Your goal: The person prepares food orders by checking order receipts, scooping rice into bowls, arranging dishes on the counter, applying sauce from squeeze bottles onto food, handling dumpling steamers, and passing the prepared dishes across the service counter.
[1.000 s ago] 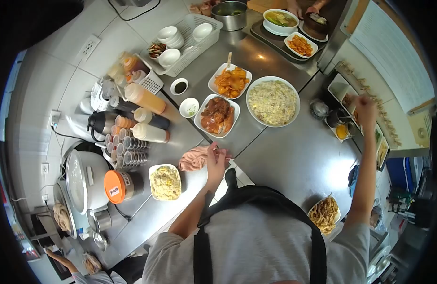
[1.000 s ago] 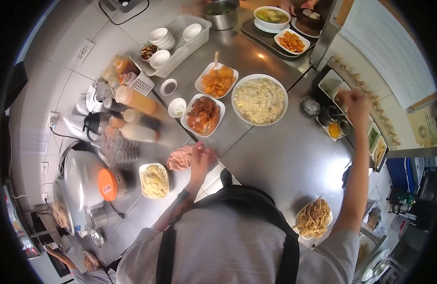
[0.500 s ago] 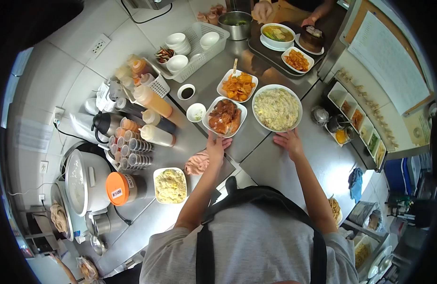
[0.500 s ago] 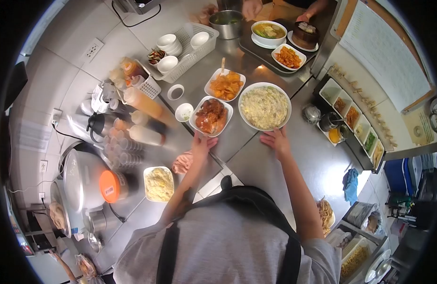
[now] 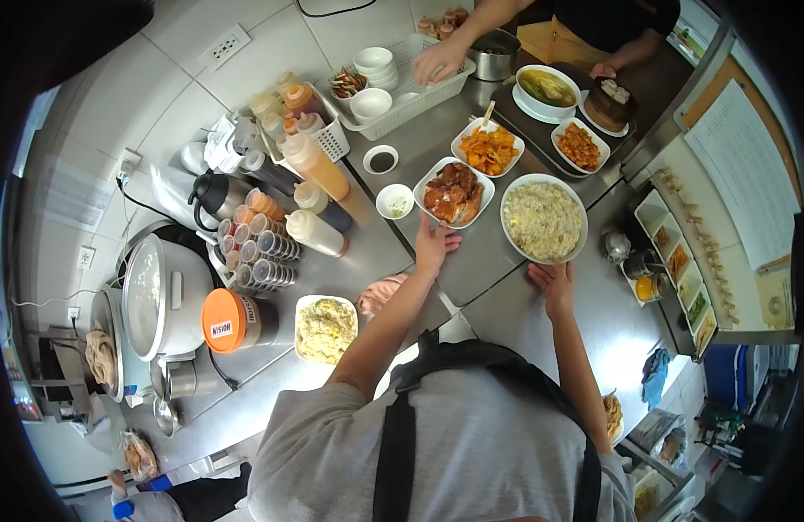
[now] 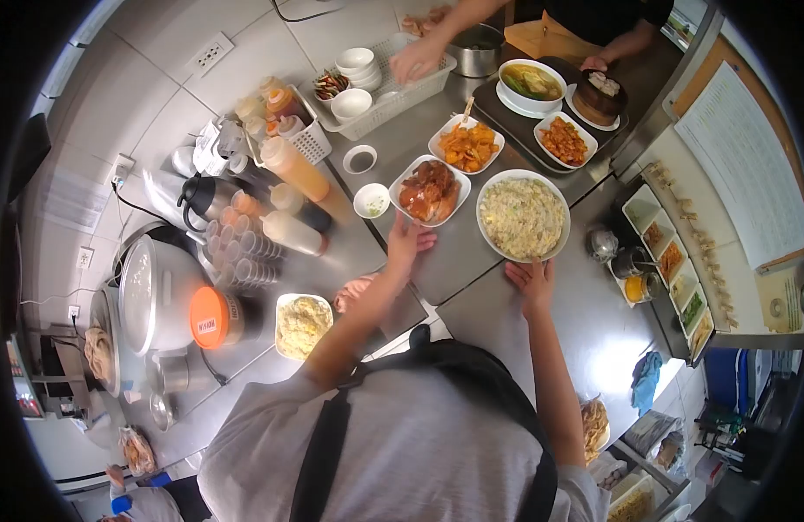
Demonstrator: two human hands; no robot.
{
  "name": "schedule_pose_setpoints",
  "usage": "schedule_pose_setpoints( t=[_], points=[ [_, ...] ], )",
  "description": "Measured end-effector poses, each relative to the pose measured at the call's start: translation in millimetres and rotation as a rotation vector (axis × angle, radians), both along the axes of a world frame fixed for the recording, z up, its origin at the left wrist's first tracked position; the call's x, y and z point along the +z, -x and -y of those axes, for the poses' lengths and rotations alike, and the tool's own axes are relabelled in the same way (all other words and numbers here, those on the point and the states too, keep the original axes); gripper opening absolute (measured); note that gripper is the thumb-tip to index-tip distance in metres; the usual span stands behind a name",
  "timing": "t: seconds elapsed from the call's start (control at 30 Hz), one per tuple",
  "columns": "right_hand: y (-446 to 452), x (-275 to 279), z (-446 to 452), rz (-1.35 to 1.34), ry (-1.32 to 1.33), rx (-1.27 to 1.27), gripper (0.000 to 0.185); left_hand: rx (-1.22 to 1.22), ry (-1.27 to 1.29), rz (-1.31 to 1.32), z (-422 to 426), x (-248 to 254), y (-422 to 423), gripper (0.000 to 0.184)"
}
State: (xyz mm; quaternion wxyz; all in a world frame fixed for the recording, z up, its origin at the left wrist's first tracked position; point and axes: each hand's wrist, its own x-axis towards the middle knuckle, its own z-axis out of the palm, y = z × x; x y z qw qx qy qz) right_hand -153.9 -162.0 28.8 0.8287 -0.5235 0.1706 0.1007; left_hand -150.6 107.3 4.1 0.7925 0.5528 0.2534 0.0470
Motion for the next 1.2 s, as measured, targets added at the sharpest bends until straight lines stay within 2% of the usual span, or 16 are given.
schedule_pose_setpoints(
  t=[0.07,0.17,0.23,0.3,0.33,0.4,0.47,0.5,0.53,0.67,0.77,0.87,0.97,1.07,1.13,1.2],
  points=[
    [14,-2,-1,-0.018,-0.025,0.007,0.057,-0.041,-0.074,-0.1,-10,4,4,0.065],
    [37,-16,-6,-0.084,0.018,0.136,0.054,-0.401,-1.141,-0.067,-39,6,35,0.047],
    [59,-22,-15,-0.067,0.134,0.353,0.048,-0.397,-1.44,-0.016,-45,50,77,0.039],
    [72,-24,-35,0.042,0.275,0.563,0.043,-0.477,-1.608,0.048,-54,41,114,0.029],
    [74,-22,-49,0.111,0.34,0.667,0.041,-0.556,-1.634,0.094,-68,3,123,0.024],
    [74,-14,-80,0.344,0.649,0.854,0.041,-0.609,-1.564,0.041,-85,-5,130,0.017],
    [76,-8,-117,0.573,0.699,0.847,0.048,-0.576,-1.361,-0.017,-86,26,127,0.015],
    [78,7,-135,0.593,0.511,0.828,0.046,-0.572,-1.26,0.012,-86,38,126,0.016],
    [71,0,-150,1.128,0.645,0.738,0.04,-0.564,-1.195,0.113,-89,30,126,0.017],
    [63,-7,-191,1.044,0.756,0.809,0.032,-0.626,-1.197,0.245,-100,30,118,0.013],
    [59,-11,-206,0.822,0.869,0.88,0.026,-0.653,-1.182,0.116,-114,52,116,0.012],
    [60,7,-211,0.759,1.005,0.875,0.024,-0.575,-1.409,-0.105,-108,134,94,0.013],
    [52,9,-211,0.88,1.091,0.956,0.026,-0.342,-1.357,0.28,-129,198,50,0.016],
    [29,17,-209,0.992,1.137,1.012,0.029,-0.097,-1.345,0.436,-135,282,20,0.018],
    [3,38,-207,1.104,1.019,0.913,0.03,-0.035,-1.288,0.578,-136,309,18,0.02],
    [-31,165,-212,0.897,1.036,1.053,0.031,-0.019,-1.248,0.653,-133,328,21,0.022]
  ],
)
